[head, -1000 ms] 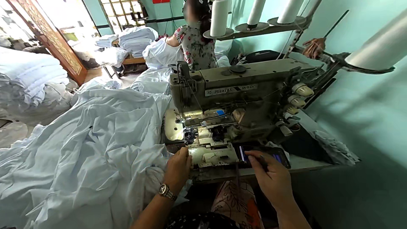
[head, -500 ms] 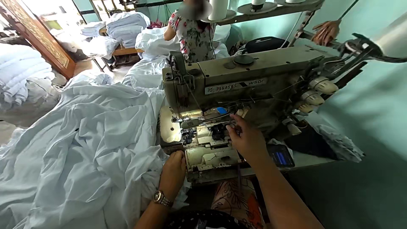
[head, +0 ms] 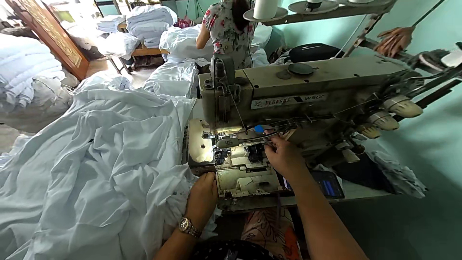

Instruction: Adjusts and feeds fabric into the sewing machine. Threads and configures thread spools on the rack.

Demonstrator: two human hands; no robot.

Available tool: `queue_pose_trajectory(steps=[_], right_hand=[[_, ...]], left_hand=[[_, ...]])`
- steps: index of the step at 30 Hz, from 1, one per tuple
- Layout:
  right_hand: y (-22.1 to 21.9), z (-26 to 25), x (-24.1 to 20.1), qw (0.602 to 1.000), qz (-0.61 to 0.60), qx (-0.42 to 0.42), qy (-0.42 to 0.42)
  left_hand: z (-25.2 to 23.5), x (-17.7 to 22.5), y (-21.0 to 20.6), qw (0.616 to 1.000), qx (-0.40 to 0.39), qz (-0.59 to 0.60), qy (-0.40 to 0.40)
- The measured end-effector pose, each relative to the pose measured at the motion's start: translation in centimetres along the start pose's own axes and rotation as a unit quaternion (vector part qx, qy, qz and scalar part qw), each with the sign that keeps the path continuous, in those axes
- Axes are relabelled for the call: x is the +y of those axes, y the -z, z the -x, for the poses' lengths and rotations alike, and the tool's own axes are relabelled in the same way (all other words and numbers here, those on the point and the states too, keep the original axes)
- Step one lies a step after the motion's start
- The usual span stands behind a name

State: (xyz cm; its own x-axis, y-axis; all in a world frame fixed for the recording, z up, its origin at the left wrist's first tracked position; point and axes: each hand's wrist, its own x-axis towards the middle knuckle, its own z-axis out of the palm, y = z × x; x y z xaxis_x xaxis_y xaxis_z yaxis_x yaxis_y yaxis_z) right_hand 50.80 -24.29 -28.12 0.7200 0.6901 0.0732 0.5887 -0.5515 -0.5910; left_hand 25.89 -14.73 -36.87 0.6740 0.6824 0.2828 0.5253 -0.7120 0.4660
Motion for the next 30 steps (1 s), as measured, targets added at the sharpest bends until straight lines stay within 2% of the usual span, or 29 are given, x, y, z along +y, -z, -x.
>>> queue_pose_trajectory(steps=[10,22,26,30], right_hand=[[0.3,0.1,-0.6,0.999,0.034,-0.006,-0.003],[0.5,-0.1,-0.1,1.000,0.002,-0.015,0.015],[0.0,-0.2,-0.9,0.998,-0.002,-0.052,0.020],[-0.5,0.0,-0.8,0.999,0.011,-0.038,0.035]], left_hand=[[0.0,0.3,0.2,1.000,-0.014,0.002,0.010],[-0.2,0.4,0.4,0.999,-0.029,-0.004,0.014],[-0.2,0.9,1.4,0.997,-0.072,-0.002,0.035],[0.5,1.2,2.9,0.994,-0.104,-0.022,0.018]])
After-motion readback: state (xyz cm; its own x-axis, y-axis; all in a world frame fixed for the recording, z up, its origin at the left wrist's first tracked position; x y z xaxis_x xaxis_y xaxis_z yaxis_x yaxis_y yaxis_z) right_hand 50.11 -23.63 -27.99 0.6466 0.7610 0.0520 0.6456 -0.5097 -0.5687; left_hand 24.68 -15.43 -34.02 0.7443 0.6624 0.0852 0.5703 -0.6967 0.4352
